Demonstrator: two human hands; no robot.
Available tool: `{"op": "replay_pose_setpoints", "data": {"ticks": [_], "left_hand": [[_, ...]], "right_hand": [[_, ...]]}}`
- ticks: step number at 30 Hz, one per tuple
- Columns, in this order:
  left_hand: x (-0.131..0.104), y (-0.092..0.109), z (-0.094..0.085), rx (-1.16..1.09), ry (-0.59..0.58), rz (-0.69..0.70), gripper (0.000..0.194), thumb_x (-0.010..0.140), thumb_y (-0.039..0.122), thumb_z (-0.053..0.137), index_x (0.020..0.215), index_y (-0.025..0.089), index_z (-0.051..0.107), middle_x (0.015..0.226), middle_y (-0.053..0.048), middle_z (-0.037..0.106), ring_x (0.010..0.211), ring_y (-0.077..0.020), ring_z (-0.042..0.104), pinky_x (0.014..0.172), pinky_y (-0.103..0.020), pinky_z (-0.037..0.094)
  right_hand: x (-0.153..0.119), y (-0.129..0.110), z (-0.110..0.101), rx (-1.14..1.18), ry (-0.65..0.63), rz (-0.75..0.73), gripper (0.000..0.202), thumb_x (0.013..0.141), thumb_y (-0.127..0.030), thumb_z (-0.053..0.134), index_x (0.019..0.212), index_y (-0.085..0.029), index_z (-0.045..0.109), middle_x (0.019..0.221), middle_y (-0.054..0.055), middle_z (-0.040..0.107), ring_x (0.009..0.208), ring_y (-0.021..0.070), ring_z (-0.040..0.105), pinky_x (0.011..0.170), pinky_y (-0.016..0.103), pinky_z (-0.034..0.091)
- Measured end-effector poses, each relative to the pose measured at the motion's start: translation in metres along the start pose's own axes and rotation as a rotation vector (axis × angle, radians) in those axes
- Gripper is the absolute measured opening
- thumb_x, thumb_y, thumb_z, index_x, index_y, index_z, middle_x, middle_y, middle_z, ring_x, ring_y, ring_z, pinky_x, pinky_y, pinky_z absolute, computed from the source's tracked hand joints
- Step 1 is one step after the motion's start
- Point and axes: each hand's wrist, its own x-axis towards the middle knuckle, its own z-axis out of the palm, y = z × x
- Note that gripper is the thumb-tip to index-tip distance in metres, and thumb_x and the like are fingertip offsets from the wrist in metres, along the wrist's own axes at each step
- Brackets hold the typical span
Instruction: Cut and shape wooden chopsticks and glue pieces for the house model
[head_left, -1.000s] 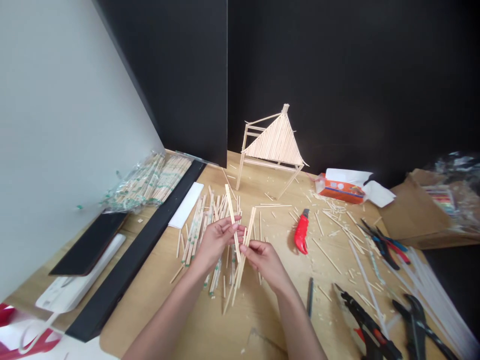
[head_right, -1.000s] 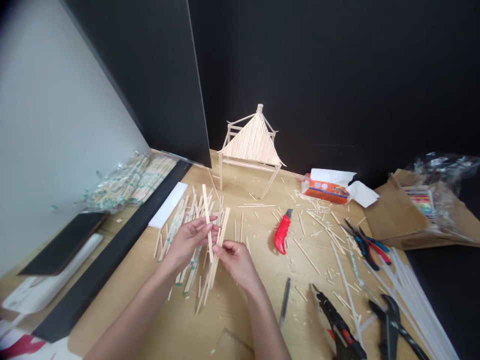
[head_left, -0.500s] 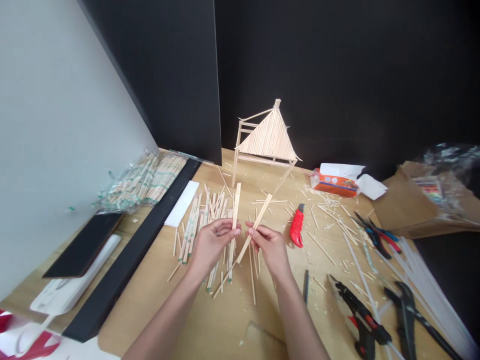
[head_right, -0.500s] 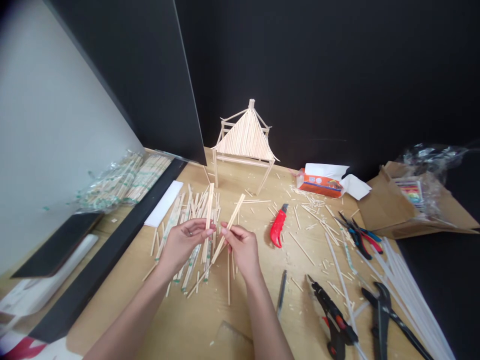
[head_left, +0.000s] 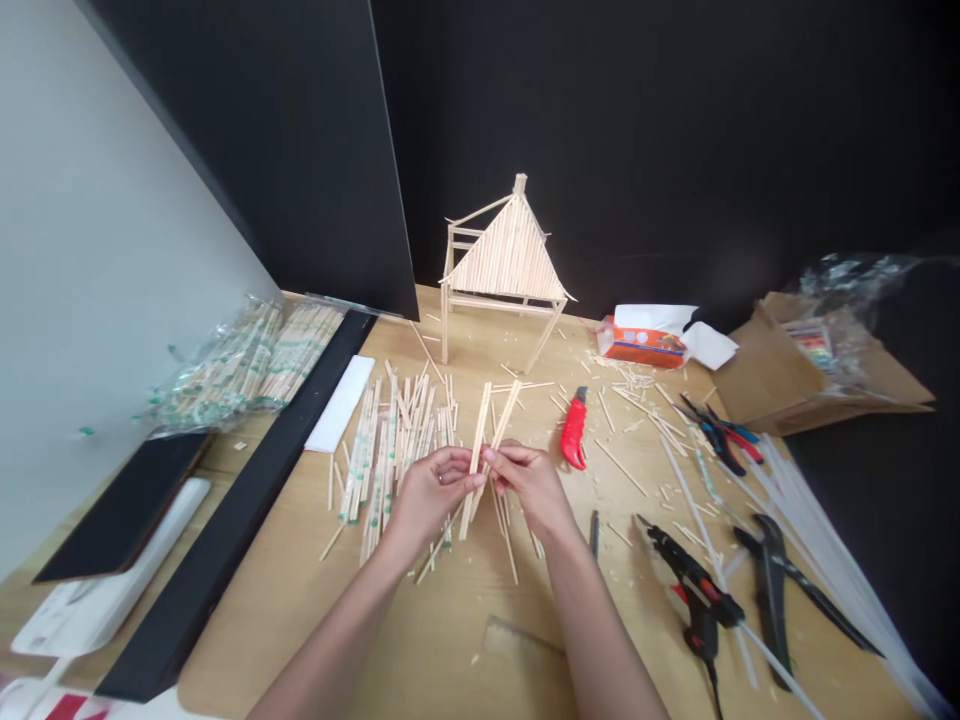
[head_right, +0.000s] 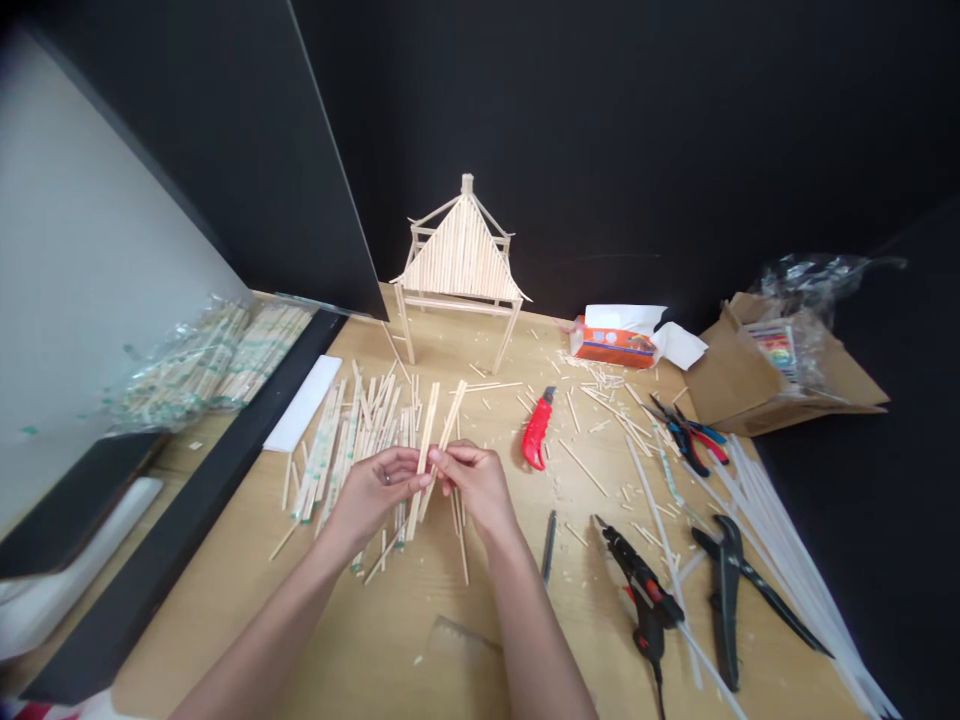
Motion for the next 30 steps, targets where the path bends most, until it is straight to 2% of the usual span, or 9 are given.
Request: {"op": "replay_pose_setpoints", "data": {"ticks": [5,8,11,15,18,20,23,25,30], "left_hand": [[-0.002,-0.001,0.006,0.028,-0.046,-0.029,0.030,0.058,0.026,0.079,0.083,0.014,0.068,0.072,-0.003,0.069,0.069,-0.0148,0.064,0.066,-0.025,0.050],[-0.003,0.000,0.004,0.029,-0.040,-0.060,0.034,0.056,0.028,0.080,0.083,0.013,0.069,0.070,-0.003,0.068,0.065,-0.0152,0.063,0.062,-0.025,0.050],[-0.004,0.001,-0.010,0.030,0.064,-0.080,0.041,0.053,0.033,0.082,0.087,0.012,0.068,0.069,-0.003,0.067,0.063,-0.0151,0.063,0.057,-0.025,0.050],[-0.004,0.003,-0.041,0.027,0.232,-0.085,0.053,0.051,0.039,0.082,0.094,0.012,0.066,0.074,-0.003,0.066,0.065,-0.0145,0.063,0.053,-0.022,0.048],[-0.007,0.005,-0.063,0.019,0.303,-0.093,0.058,0.049,0.038,0.084,0.097,0.013,0.065,0.079,-0.003,0.066,0.066,-0.0129,0.062,0.054,-0.020,0.048],[-0.010,0.005,-0.074,0.012,0.326,-0.098,0.060,0.048,0.037,0.085,0.100,0.013,0.064,0.082,-0.003,0.066,0.068,-0.0121,0.062,0.057,-0.020,0.049],[-0.015,0.005,-0.083,0.005,0.346,-0.098,0.061,0.049,0.036,0.085,0.102,0.014,0.064,0.085,-0.003,0.067,0.070,-0.0123,0.063,0.059,-0.020,0.050],[-0.018,0.006,-0.084,0.003,0.366,-0.099,0.058,0.051,0.036,0.084,0.102,0.014,0.065,0.085,-0.003,0.068,0.071,-0.0127,0.063,0.059,-0.020,0.051],[-0.025,0.015,-0.080,-0.024,0.344,-0.090,0.054,0.050,0.030,0.085,0.099,0.016,0.066,0.081,-0.001,0.069,0.069,-0.0129,0.064,0.060,-0.019,0.052]], "right_hand": [[-0.004,0.002,-0.001,-0.140,0.008,-0.010,0.036,0.075,-0.048,0.065,0.062,-0.014,0.067,0.064,0.000,0.054,0.048,0.0080,0.047,0.044,0.022,0.038],[-0.008,0.006,-0.006,-0.286,0.039,0.003,0.037,0.078,-0.049,0.060,0.079,-0.013,0.071,0.068,0.002,0.059,0.050,0.0114,0.051,0.045,0.024,0.042],[-0.017,0.013,-0.017,-0.497,0.149,0.004,0.040,0.080,-0.045,0.058,0.103,-0.013,0.067,0.083,0.008,0.062,0.063,0.0176,0.057,0.056,0.029,0.047],[-0.028,0.022,-0.020,-0.790,0.245,0.018,0.039,0.078,-0.039,0.062,0.108,-0.014,0.063,0.096,0.012,0.058,0.078,0.0240,0.058,0.074,0.036,0.045],[-0.030,0.029,0.003,-0.926,0.204,0.051,0.039,0.079,-0.041,0.061,0.111,-0.018,0.060,0.100,0.012,0.058,0.082,0.0268,0.060,0.072,0.034,0.045],[-0.027,0.035,0.027,-0.986,0.171,0.069,0.047,0.081,-0.038,0.059,0.122,-0.015,0.053,0.108,0.016,0.056,0.087,0.0298,0.061,0.070,0.035,0.046],[-0.018,0.042,0.064,-1.042,0.106,0.083,0.053,0.085,-0.026,0.050,0.133,-0.005,0.041,0.122,0.027,0.050,0.088,0.0329,0.063,0.067,0.038,0.048],[-0.011,0.045,0.086,-1.057,0.054,0.080,0.048,0.086,-0.019,0.044,0.132,-0.003,0.041,0.124,0.029,0.049,0.084,0.0318,0.065,0.063,0.037,0.048],[0.005,0.045,0.129,-1.011,-0.043,0.039,0.042,0.088,-0.022,0.043,0.129,-0.011,0.044,0.108,0.017,0.063,0.070,0.0229,0.066,0.054,0.029,0.046]]}}
